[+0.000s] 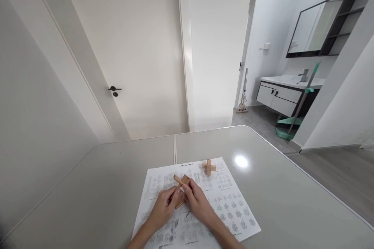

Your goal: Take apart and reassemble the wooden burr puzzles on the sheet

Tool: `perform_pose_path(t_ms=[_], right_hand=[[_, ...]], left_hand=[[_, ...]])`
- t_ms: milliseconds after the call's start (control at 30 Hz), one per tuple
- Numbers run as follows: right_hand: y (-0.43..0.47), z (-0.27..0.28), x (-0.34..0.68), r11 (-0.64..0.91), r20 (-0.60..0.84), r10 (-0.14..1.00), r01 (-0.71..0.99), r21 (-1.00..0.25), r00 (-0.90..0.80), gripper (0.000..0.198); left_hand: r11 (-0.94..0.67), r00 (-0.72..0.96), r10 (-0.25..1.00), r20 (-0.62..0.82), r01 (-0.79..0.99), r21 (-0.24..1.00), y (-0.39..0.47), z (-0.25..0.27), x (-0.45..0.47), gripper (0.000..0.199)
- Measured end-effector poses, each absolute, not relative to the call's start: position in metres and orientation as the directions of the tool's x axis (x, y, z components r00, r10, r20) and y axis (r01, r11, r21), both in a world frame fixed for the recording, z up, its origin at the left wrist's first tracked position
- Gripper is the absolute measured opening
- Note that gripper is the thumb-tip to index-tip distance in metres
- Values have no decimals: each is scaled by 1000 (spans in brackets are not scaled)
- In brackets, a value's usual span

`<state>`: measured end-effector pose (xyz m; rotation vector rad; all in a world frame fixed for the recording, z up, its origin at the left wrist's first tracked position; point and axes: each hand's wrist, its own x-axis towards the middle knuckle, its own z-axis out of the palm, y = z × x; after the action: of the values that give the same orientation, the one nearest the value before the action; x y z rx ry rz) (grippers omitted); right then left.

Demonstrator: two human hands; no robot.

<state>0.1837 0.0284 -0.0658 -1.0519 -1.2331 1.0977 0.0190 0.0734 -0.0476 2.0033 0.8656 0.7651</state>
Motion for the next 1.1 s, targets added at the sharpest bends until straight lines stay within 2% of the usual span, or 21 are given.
perform_pose_path(t_ms=[300, 733, 967, 1100], right_hand=[[31, -61, 186, 189, 180, 979, -91, -978, 100, 42], [31, -70, 182, 220, 223, 958, 38, -975, 182, 42], [29, -77, 175, 206, 204, 952, 17, -978, 227, 44], [30, -79, 175, 209, 222, 943, 79, -975, 248, 44]], left_hand=[[-443, 600, 778, 185, 315, 839, 77, -50, 18, 44], [-514, 685, 705, 182, 317, 797, 82, -36, 17, 46], [-482, 664, 722, 193, 283, 829, 71, -40, 22, 45], [-486, 656, 728, 197, 292, 824, 71, -38, 21, 47]])
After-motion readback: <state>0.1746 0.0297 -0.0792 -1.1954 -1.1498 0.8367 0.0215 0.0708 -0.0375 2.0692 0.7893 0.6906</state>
